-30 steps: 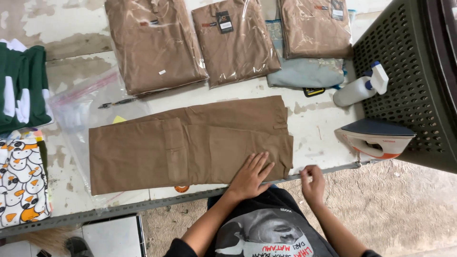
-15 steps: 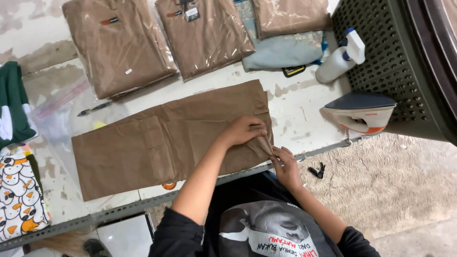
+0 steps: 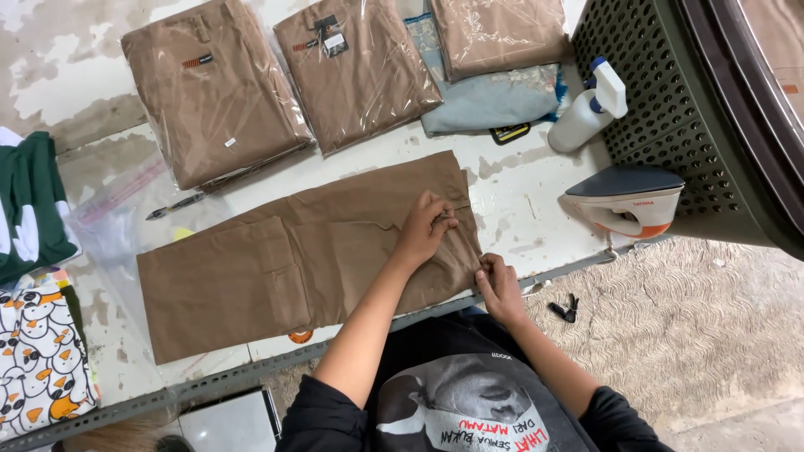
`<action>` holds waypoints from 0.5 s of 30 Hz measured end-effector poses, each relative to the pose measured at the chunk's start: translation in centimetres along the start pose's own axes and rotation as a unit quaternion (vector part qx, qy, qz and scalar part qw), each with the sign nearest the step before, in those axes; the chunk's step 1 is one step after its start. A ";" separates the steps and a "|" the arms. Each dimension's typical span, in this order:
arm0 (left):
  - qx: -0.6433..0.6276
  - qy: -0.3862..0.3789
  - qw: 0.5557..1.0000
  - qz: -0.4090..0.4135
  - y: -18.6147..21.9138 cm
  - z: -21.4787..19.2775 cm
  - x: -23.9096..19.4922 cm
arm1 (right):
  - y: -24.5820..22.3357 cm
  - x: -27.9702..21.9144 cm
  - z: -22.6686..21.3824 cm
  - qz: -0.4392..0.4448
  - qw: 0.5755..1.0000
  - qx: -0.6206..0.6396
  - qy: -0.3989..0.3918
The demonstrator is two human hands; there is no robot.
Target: Folding a pair of trousers, placing them into a plastic bag, and writing on a label.
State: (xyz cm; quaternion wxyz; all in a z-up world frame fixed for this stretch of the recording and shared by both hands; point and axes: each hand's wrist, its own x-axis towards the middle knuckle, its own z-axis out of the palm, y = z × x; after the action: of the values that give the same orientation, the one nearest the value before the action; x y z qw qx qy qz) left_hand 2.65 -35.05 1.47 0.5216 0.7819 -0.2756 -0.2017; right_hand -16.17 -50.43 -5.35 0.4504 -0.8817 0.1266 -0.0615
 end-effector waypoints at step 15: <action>0.362 -0.054 0.921 -0.132 -3.5 -2.4 -2.9 | 3.2 1.3 3.7 0.081 0.978 -0.191 0.026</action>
State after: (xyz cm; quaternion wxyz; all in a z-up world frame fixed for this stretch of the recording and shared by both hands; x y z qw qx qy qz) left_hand 2.61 -30.47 -0.77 0.1564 0.9345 -0.2520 -0.1969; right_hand -14.69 -49.73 -10.08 0.2741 -0.9362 0.2188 -0.0229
